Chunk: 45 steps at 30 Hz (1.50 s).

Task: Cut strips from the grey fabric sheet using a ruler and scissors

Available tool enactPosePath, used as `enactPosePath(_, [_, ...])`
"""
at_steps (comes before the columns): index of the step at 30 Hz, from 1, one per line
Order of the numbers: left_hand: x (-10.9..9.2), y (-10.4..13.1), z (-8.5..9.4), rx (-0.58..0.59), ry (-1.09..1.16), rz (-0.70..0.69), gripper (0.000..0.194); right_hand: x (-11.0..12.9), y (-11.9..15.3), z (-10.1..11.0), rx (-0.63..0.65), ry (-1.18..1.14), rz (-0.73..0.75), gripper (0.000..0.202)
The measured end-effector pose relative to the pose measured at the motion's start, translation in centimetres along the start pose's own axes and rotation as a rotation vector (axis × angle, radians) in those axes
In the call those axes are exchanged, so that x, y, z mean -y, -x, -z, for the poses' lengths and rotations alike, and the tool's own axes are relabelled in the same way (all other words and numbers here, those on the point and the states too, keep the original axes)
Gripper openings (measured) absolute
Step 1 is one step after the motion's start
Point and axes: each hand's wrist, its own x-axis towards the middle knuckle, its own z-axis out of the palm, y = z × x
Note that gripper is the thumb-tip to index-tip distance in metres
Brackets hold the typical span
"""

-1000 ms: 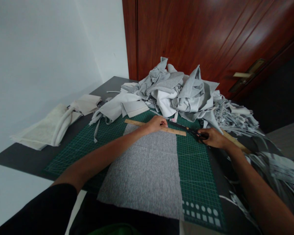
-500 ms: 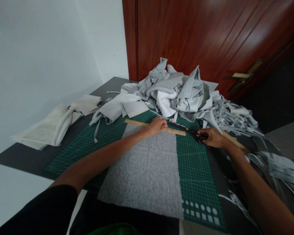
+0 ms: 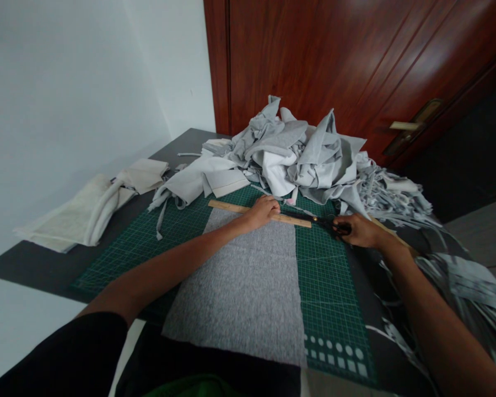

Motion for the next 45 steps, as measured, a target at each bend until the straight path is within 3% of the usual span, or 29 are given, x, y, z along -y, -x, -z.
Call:
enactPosePath(8, [0.0,0.2,-0.1,-0.057,-0.002,0.011,0.016,0.6,-0.1,0.1,0.037,0.029,-0.016,0.01])
enactPosePath(45, [-0.1,0.3,-0.3,-0.077,-0.016,0.032,0.016,2.7,-1.1,-0.6,0.028,0.185,0.004,0.011])
